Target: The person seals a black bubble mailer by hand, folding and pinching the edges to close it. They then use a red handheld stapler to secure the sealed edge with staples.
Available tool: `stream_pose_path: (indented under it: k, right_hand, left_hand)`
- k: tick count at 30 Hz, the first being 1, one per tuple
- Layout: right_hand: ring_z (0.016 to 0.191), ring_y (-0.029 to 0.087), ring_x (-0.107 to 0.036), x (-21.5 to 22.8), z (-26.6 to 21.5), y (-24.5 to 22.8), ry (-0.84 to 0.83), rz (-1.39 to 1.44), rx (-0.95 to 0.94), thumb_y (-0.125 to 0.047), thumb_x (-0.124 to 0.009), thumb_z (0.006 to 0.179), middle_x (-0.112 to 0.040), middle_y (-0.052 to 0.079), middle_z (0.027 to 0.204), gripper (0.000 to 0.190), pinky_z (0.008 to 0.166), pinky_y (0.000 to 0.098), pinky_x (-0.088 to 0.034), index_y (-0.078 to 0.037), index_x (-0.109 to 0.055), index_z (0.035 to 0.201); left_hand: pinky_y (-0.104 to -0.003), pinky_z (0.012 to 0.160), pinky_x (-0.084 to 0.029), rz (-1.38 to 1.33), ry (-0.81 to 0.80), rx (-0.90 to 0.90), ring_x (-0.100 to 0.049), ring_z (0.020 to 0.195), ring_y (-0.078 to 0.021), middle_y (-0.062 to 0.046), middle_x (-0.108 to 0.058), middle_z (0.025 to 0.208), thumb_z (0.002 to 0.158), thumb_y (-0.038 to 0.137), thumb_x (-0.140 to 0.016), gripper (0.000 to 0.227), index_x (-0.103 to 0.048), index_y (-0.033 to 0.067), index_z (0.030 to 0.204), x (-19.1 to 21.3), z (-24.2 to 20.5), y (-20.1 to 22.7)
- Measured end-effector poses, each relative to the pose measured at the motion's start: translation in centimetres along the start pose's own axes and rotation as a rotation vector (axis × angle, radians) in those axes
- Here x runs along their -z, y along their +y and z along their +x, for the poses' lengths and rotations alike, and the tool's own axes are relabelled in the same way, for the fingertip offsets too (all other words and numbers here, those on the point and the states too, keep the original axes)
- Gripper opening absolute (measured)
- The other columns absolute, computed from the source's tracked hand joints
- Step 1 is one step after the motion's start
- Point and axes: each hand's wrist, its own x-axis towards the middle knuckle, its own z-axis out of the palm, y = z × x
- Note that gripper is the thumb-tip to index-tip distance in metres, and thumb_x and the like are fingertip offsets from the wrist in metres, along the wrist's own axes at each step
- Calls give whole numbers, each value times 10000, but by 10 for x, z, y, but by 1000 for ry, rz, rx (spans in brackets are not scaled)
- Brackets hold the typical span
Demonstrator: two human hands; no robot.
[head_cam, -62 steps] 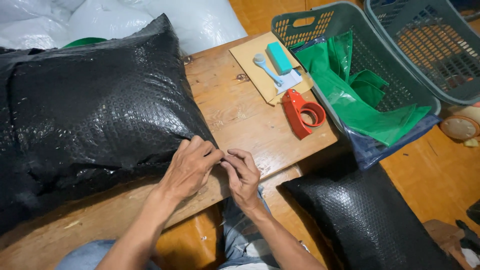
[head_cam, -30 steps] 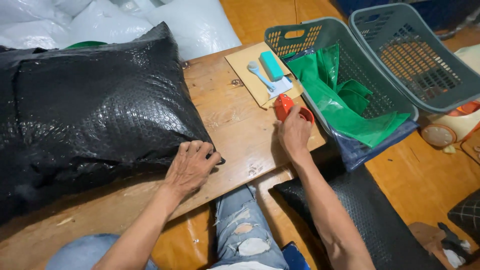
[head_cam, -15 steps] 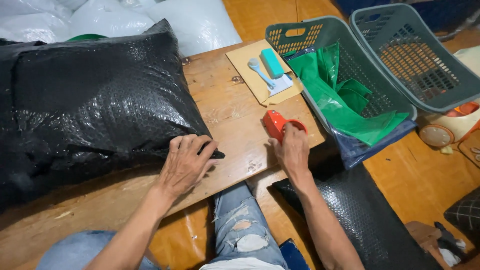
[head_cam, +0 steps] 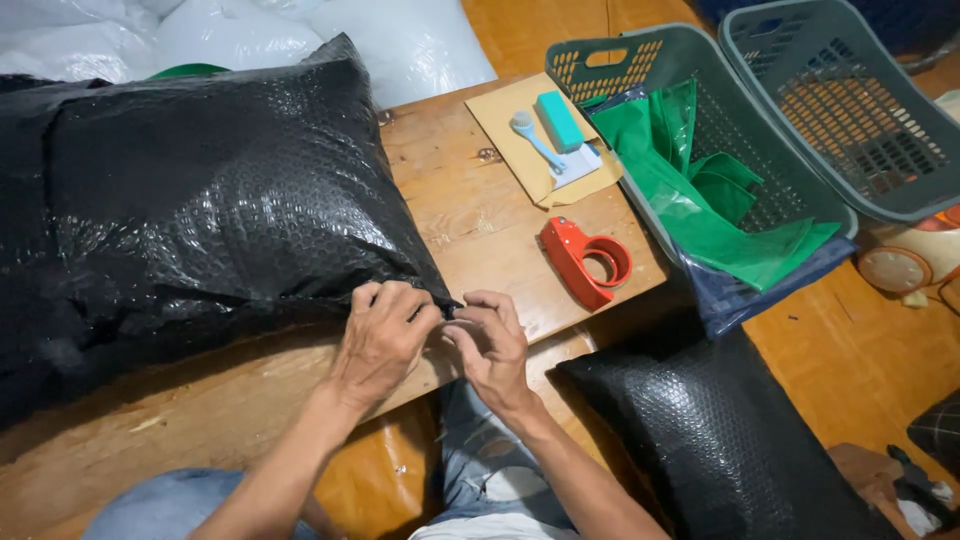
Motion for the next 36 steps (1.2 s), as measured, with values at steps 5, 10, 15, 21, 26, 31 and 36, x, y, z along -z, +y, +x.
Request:
stream_pose_path:
  k: [5, 10, 15, 21, 26, 31, 36]
  right_hand:
    - [900, 240, -731, -5, 5, -1, 29, 100, -94, -63, -795, 873, -705, 121, 1049, 183, 803, 350, -601, -60, -745, 1049]
    - [861, 200, -736, -10, 9, 4, 21, 161, -152, -54, -769, 903, -727, 105, 987, 97, 761, 312, -604, -41, -743, 996]
    - [803, 153, -718, -15, 7, 14, 74, 212, -235, -29, -746, 928, -727, 93, 894, 71, 717, 325, -602, -43, -683, 955]
    - [792, 172, -743, -15, 8, 7, 89, 99, -168, -54, -750, 923, -758, 84, 876, 84, 709, 326, -595, -91, -786, 990]
    - [826, 203, -716, -16, 6, 18, 28, 65, -155, -101, -739, 942, -712, 83, 892, 49, 771, 350, -580, -96, -775, 975]
    - [843, 248, -711, 0, 14, 24, -75, 51, -142, -142, -740, 948, -691, 91, 883, 55, 796, 371, -566, -91, -750, 931]
    - [890, 415, -647, 66, 48, 39, 61, -567, -5, -283, -638, 1004, -628, 200, 950, 278, 853, 503, -516, -45, -644, 1148]
  left_hand:
    - [-395, 914, -401, -39, -7, -15, -583, 930, -233, -32, -548, 927, 999, 91, -523, 142, -583, 154, 886, -1, 0, -2]
    - [-396, 984, -379, -16, -3, -17, -592, 1113, -231, -25, -606, 1051, 989, 130, -555, 91, -587, 160, 909, 6, 14, -3]
    - [-427, 995, -361, -62, -60, 43, -577, 1067, -218, 19, -525, 866, 963, 124, -586, 91, -595, 211, 989, -10, 4, -9]
    - [-451, 989, -356, -58, -101, 27, -539, 1082, -231, 23, -533, 894, 893, 101, -614, 223, -630, 230, 1075, -12, 6, -11]
    - [-469, 1030, -317, -44, -163, 29, -513, 1145, -238, 19, -554, 973, 849, 131, -641, 261, -639, 244, 1084, -18, -3, -13]
    - [-465, 1031, -294, -35, -188, 32, -494, 1173, -244, 19, -559, 1030, 882, 159, -618, 136, -615, 253, 980, -17, -1, -11]
    - [-489, 1046, -279, -17, -213, 71, -481, 1202, -257, 3, -551, 1078, 926, 235, -598, 63, -602, 244, 988, -26, -9, -10]
